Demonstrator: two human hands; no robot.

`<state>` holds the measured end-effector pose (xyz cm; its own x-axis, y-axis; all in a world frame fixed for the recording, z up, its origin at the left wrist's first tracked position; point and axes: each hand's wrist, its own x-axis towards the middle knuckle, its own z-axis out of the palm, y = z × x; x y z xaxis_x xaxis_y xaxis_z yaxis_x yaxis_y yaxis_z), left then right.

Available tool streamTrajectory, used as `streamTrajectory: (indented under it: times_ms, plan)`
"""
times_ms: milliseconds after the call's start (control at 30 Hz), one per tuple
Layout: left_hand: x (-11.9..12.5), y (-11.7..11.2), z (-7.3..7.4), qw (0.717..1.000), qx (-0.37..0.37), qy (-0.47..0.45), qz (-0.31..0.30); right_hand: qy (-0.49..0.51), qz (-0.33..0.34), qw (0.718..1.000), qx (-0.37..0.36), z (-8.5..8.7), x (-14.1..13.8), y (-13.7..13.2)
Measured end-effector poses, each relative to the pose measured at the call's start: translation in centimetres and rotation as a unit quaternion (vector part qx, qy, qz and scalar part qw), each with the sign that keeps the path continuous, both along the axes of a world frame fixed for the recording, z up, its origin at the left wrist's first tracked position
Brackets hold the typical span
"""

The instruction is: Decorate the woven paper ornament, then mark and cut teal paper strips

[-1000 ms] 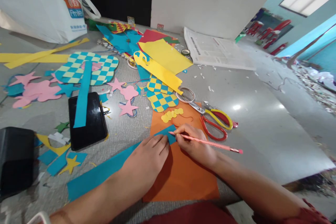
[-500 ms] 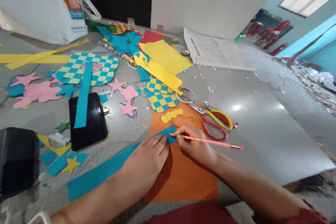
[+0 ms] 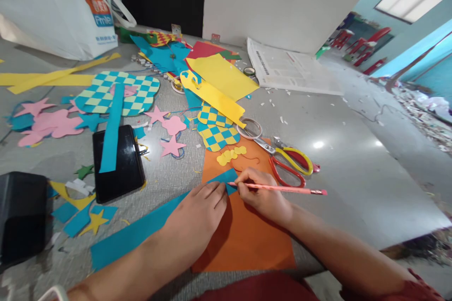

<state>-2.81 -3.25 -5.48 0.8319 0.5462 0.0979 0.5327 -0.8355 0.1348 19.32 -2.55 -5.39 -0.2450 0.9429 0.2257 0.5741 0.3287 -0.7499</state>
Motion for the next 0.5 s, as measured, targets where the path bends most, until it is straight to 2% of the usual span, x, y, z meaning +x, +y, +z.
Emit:
streamTrajectory:
  times_ms: [400, 500]
  plan:
    - [-0.16, -0.12, -0.11, 1.000, 0.006, -0.020, 0.007, 0.014, 0.009, 1.000, -0.002, 0.35, -0.09, 0.04]
    - [-0.09, -0.07, -0.07, 1.000, 0.019, -0.015, 0.009, 0.029, -0.015, 0.999, 0.003, 0.06, -0.05, 0.06]
